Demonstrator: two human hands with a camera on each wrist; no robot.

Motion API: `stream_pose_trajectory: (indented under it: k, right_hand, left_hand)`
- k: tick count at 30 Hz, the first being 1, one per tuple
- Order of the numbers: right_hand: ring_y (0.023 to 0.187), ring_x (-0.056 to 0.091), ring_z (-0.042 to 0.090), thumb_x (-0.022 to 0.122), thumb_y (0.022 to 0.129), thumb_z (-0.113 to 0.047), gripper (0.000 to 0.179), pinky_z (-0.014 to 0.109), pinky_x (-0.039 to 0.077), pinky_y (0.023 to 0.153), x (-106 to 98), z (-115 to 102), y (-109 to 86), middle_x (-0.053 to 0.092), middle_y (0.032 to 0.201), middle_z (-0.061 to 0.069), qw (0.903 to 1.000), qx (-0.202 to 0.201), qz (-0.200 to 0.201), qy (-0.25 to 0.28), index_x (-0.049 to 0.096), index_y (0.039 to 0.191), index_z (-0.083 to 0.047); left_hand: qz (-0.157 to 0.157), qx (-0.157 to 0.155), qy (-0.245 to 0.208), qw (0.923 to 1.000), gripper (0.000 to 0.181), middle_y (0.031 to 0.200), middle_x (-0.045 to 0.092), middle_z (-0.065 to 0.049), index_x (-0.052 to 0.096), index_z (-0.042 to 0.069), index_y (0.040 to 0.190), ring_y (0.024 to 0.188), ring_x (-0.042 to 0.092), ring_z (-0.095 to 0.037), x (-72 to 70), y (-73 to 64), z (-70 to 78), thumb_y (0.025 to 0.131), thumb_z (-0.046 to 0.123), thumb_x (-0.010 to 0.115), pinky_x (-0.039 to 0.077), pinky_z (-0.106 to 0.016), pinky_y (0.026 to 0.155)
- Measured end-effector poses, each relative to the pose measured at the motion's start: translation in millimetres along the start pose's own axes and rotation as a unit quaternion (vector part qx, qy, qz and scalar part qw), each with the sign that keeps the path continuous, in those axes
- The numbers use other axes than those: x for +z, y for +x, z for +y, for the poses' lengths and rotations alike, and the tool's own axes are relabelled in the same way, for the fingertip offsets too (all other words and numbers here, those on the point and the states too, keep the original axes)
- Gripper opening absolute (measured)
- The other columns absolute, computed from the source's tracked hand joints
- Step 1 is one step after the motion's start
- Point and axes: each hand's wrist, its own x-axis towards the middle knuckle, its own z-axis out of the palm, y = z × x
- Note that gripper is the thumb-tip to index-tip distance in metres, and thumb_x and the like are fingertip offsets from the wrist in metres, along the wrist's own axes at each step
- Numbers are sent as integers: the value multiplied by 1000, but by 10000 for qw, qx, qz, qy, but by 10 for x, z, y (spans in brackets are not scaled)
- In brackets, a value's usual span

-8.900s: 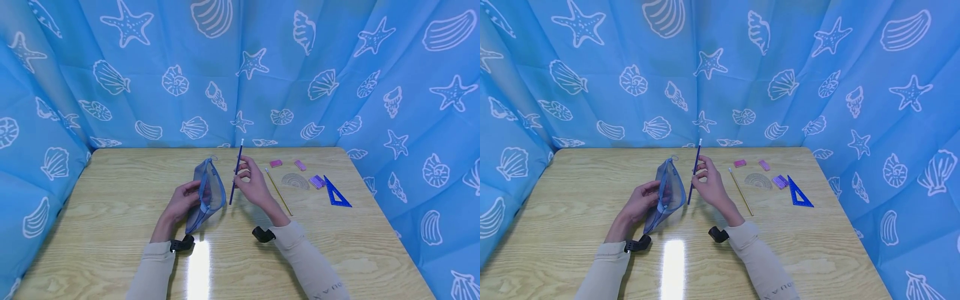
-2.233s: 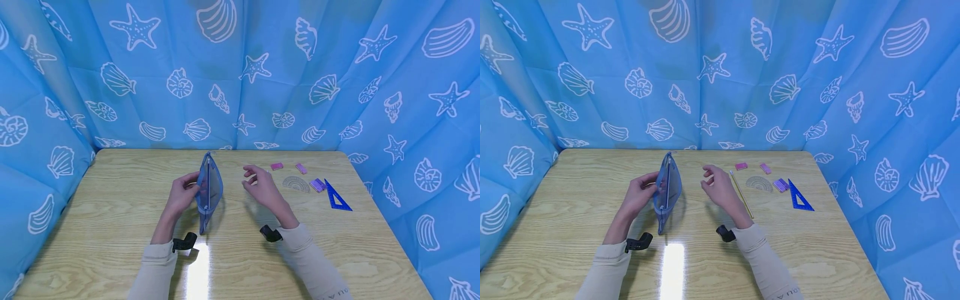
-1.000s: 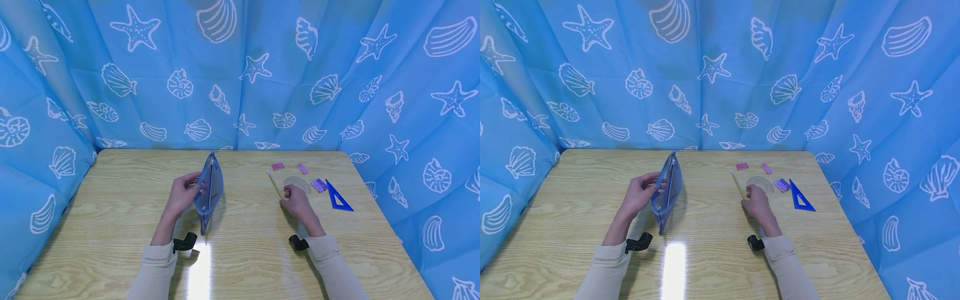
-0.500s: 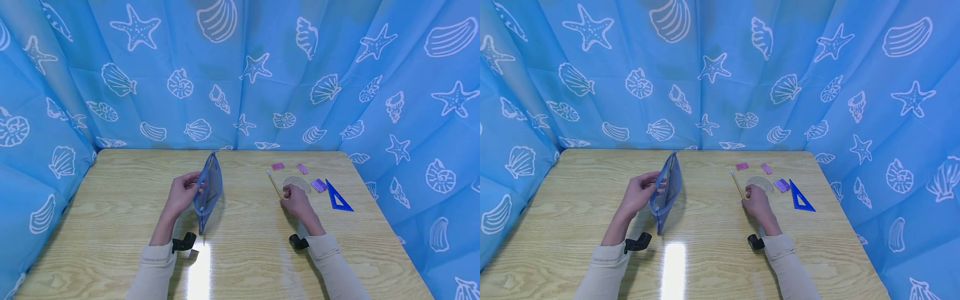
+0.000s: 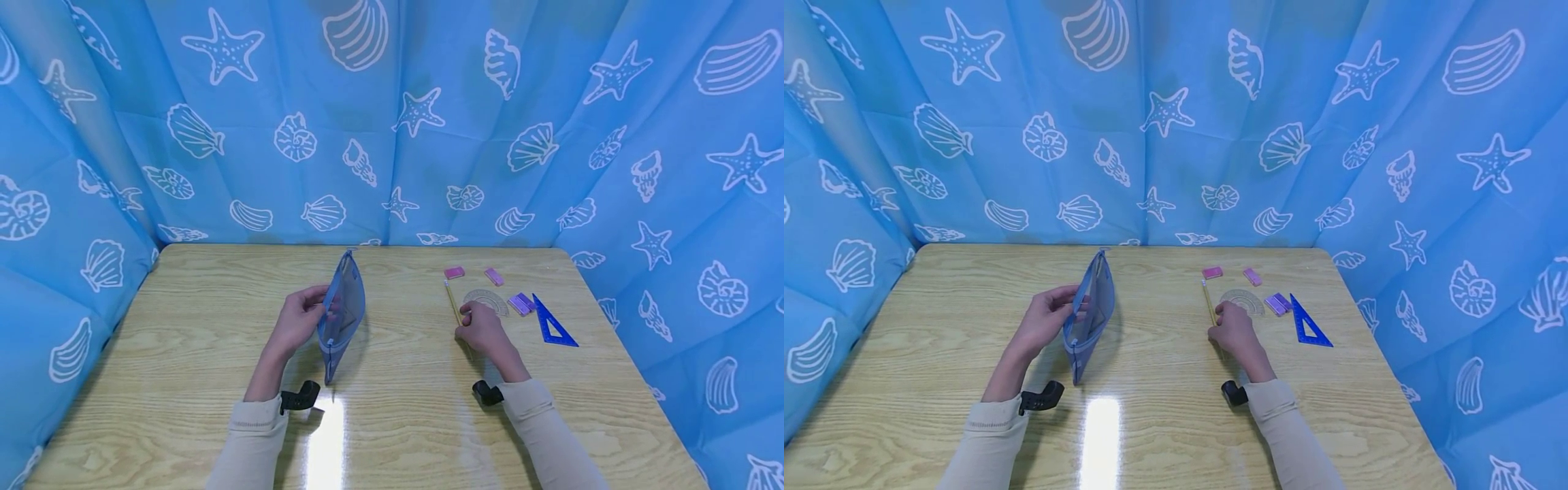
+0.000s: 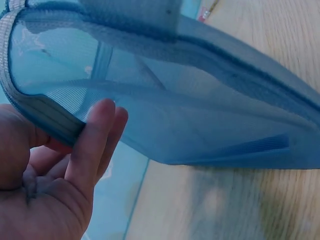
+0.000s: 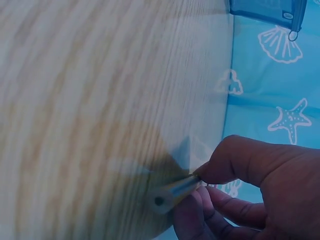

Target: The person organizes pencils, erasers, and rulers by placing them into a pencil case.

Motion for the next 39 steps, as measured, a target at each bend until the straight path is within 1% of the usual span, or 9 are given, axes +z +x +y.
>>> stream_pose_trajectory:
  k: [7, 15, 20, 24, 28, 30, 33, 36, 39]
  right_hand:
    - [74, 54, 20, 69, 78, -1, 49, 32, 48, 68, -11, -6, 2, 60, 88, 10, 9999, -6, -129, -46, 58, 125, 10]
    - [73, 51, 20, 68, 83, -1, 47, 29, 44, 63, -42, -33, -7, 55, 86, 9, 9994, -19, -338, 41, 55, 126, 12]
    - [81, 56, 24, 66, 86, -2, 45, 33, 51, 69, -73, -80, -8, 59, 95, 15, 9993, -19, -338, 171, 53, 127, 12]
    - [88, 60, 28, 65, 85, -1, 48, 35, 57, 72, -99, -118, -1, 62, 104, 21, 9984, -48, -313, 467, 51, 129, 12]
    - [82, 59, 25, 65, 85, -1, 53, 30, 56, 65, -114, -131, 1, 60, 107, 22, 9963, -52, -327, 789, 48, 133, 11]
    - [78, 59, 21, 65, 85, 0, 54, 29, 57, 64, -111, -132, 4, 58, 107, 21, 9945, -9, -342, 987, 46, 135, 10]
    - [74, 59, 17, 63, 85, 1, 55, 31, 61, 66, -104, -137, 4, 57, 108, 21, 9913, 47, -361, 1262, 45, 136, 10]
    - [71, 63, 18, 60, 86, 3, 56, 37, 64, 69, -99, -149, -3, 56, 109, 21, 9864, 59, -439, 1582, 42, 139, 10]
    - [72, 64, 19, 58, 86, 5, 56, 38, 65, 70, -93, -169, -17, 55, 108, 21, 9821, 40, -500, 1817, 41, 139, 9]
  left_hand:
    - [-231, -197, -96, 9995, 40, 127, 62, -34, 48, -14, 141, 116, 65, -43, -26, 12, -57, 102, -7, 42, 60, -35, 93]
    - [-366, -224, -367, 9984, 44, 129, 60, -36, 47, -14, 141, 120, 62, -45, -53, 15, -93, 99, -11, 36, 60, -35, 94]
    - [-410, -228, -451, 9979, 43, 129, 60, -36, 48, -14, 141, 120, 62, -46, -62, 16, -102, 100, -11, 36, 60, -38, 95]
    - [-391, -253, -457, 9979, 41, 129, 59, -35, 49, -13, 140, 121, 62, -45, -66, 18, -106, 100, -10, 37, 59, -39, 96]
    - [-380, -258, -446, 9979, 41, 129, 59, -35, 49, -14, 139, 121, 62, -46, -62, 18, -102, 100, -10, 37, 59, -40, 96]
    - [-371, -261, -434, 9980, 41, 129, 59, -35, 49, -14, 139, 121, 62, -45, -59, 20, -102, 100, -10, 37, 59, -41, 96]
    - [-360, -260, -404, 9982, 40, 129, 59, -35, 49, -14, 138, 121, 62, -45, -56, 25, -104, 100, -10, 37, 59, -43, 97]
    - [-350, -278, -394, 9982, 41, 129, 59, -35, 49, -13, 139, 121, 61, -45, -54, 31, -110, 100, -10, 36, 58, -44, 98]
    - [-359, -305, -408, 9981, 41, 130, 59, -34, 48, -13, 140, 122, 61, -45, -53, 27, -117, 100, -10, 36, 57, -45, 99]
